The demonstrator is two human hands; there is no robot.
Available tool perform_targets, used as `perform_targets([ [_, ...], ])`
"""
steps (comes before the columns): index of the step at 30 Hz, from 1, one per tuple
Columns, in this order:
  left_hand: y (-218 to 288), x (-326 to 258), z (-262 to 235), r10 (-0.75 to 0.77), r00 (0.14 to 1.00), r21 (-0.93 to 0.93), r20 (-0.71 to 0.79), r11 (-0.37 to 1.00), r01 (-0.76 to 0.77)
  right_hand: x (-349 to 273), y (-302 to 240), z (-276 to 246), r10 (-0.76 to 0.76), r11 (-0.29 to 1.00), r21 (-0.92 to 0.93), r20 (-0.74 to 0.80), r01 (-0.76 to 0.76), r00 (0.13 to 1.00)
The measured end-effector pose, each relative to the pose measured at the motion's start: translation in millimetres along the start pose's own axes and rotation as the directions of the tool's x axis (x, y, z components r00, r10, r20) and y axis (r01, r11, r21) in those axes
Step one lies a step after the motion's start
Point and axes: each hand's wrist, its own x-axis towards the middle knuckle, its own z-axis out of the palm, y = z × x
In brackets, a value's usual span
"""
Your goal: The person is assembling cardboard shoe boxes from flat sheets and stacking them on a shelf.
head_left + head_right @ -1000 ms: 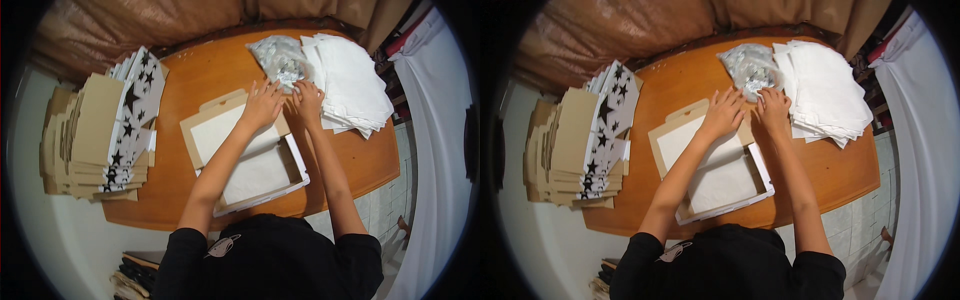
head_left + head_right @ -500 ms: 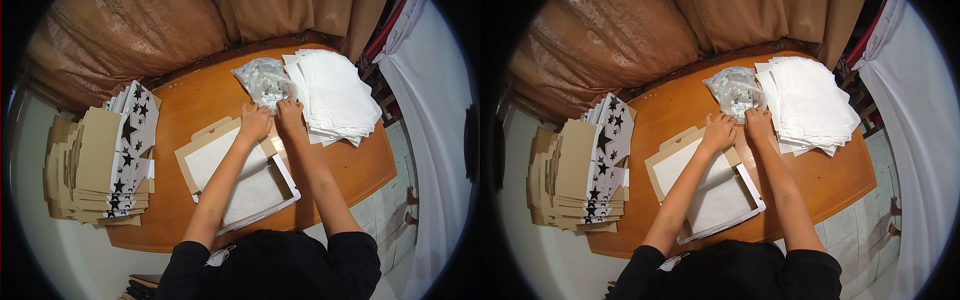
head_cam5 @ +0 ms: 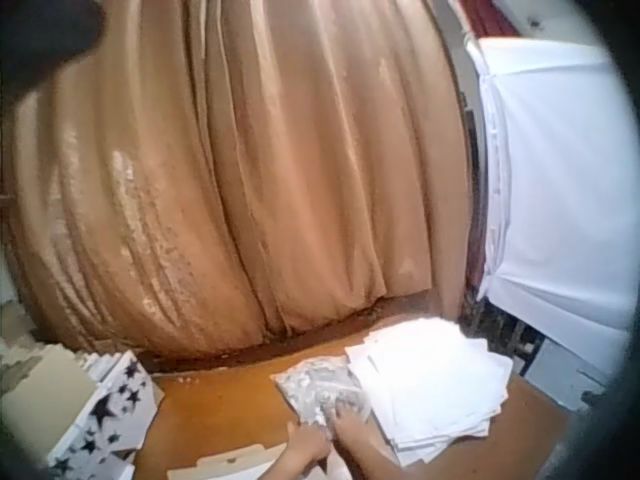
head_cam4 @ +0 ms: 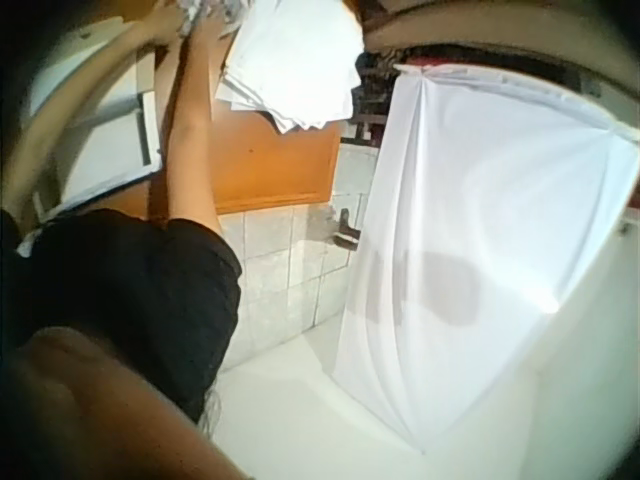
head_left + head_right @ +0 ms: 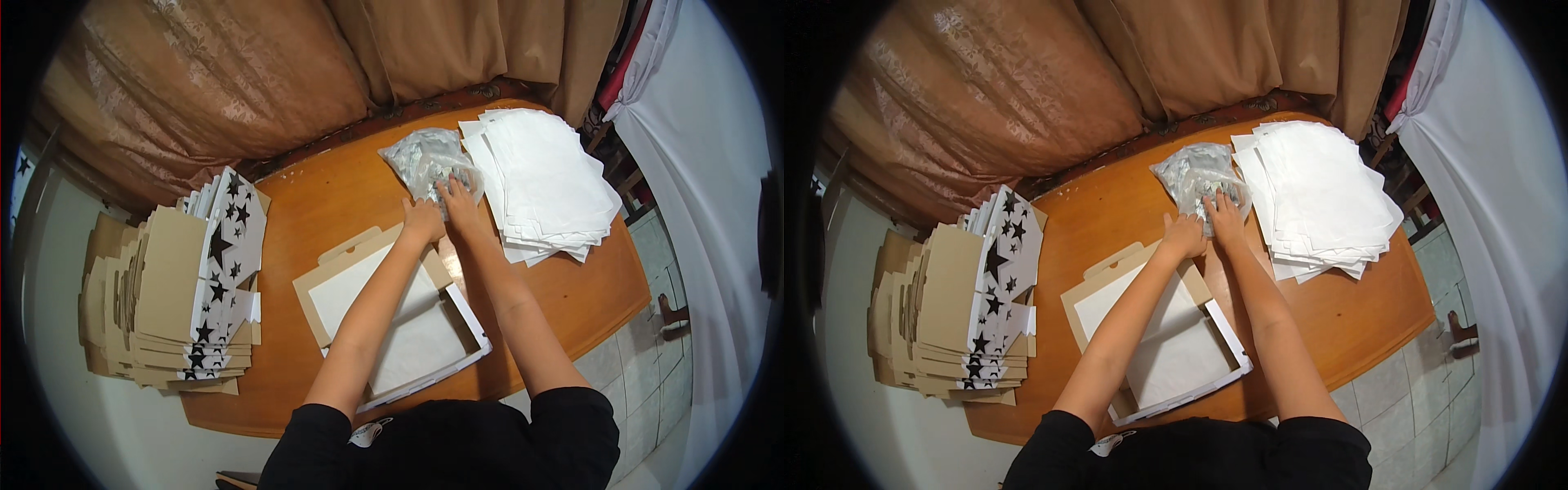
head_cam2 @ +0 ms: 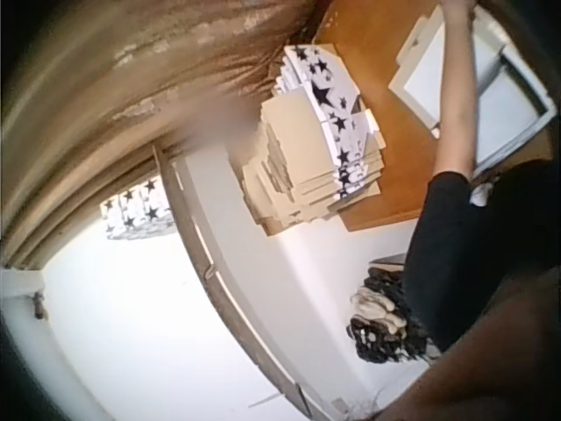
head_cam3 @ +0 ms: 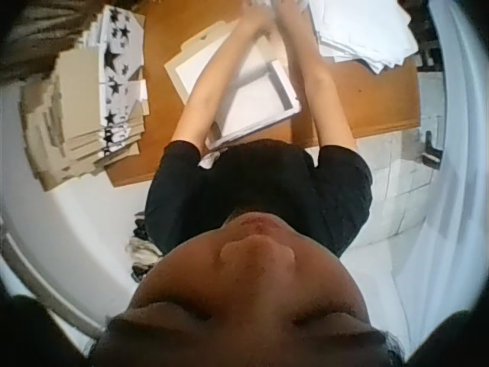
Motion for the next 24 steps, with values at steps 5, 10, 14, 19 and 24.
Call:
perform_targets([
  [5,-10,8,3,-0.015,0.99,-0.051,-0.141,0.999,0.007,10,1,1,0.132,0.969,0.145,0.388,-0.202,0.912],
  [10,-7,0,-5,-0.028,0.933,-0.144,-0.36,0.989,-0.026,13,23,-8,0.145,0.903,0.387,0.136,-0.188,0.98],
  [14,-9,-5,0,-0.073,0.846,-0.18,-0.528,0.983,-0.028,18,7,-19,0.201,0.895,0.415,-0.046,-0.165,0.978],
  [19,-17,-46,-3,-0.135,0.716,-0.317,-0.684,0.94,-0.125,22,-40,-89,0.323,0.64,0.72,0.062,-0.266,0.944],
  [24,-35,-171,-7,-0.168,0.643,-0.344,-0.747,0.925,-0.158,-12,-105,-177,0.342,0.12,0.945,0.247,-0.303,0.906],
])
